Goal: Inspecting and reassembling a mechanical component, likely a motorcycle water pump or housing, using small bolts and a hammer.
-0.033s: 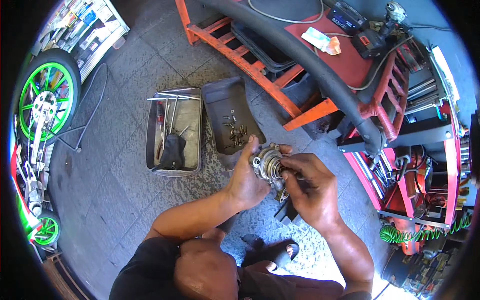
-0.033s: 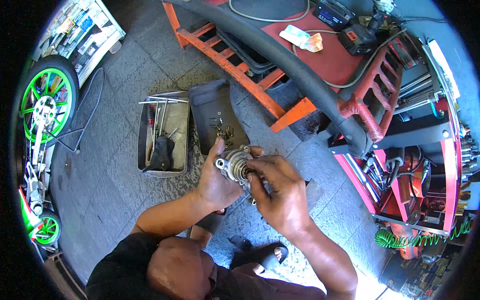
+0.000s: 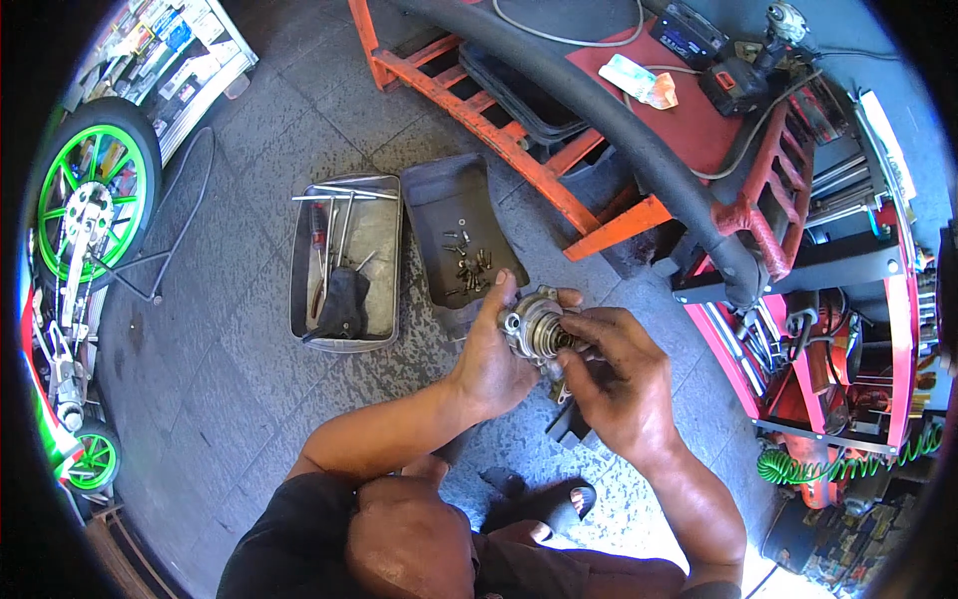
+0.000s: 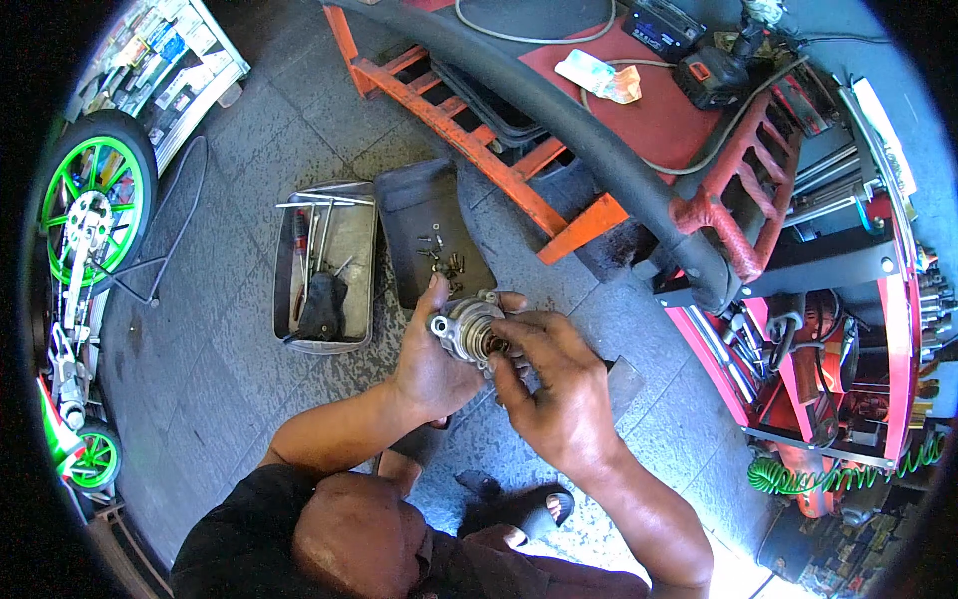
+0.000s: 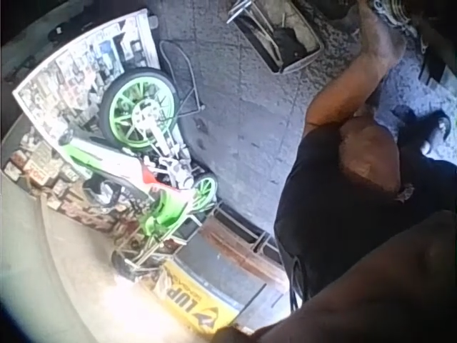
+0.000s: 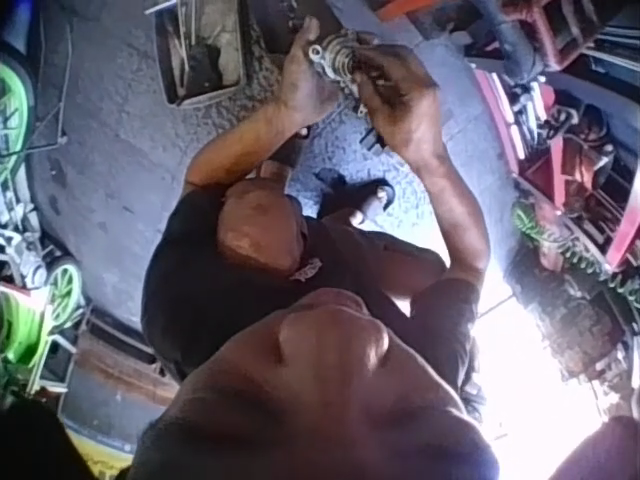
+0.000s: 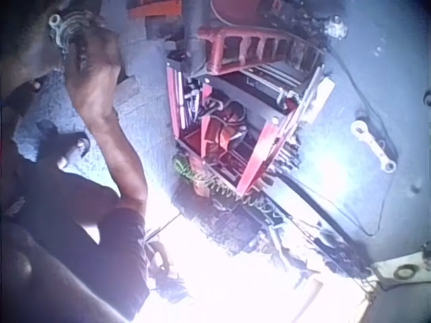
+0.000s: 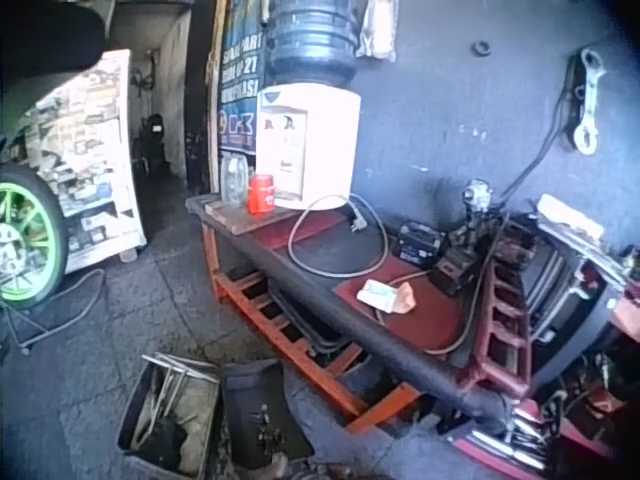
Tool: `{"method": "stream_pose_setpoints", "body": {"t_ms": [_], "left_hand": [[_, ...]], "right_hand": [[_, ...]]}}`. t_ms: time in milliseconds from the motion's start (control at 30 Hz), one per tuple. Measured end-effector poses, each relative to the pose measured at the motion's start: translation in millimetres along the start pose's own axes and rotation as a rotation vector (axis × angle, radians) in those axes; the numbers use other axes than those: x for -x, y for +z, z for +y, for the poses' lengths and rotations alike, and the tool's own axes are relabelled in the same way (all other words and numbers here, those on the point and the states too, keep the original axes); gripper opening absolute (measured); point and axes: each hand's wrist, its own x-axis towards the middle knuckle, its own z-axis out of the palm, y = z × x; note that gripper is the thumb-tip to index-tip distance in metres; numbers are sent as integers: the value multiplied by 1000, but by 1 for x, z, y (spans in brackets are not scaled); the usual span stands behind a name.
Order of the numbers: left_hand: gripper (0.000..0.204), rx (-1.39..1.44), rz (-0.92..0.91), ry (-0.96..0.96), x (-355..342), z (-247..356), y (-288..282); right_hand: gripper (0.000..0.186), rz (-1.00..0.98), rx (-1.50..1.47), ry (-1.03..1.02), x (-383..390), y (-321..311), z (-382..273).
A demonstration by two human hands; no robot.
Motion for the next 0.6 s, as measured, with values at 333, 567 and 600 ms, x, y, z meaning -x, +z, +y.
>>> {"method": "stream_pose_setpoints", "body": {"t_ms": [333,567,600], "left_hand": [[70,-61,-89,-17,0,-14,15],[68,-83,-120,4,0,-19,18],[68,-83,-120,5,1,-20,18]], "right_hand": [[35,-6,82,-14,16,-19,-1],[31,43,113,-32,25,-23,-3],[31,40,116,-29,26,-23,-4]]}}
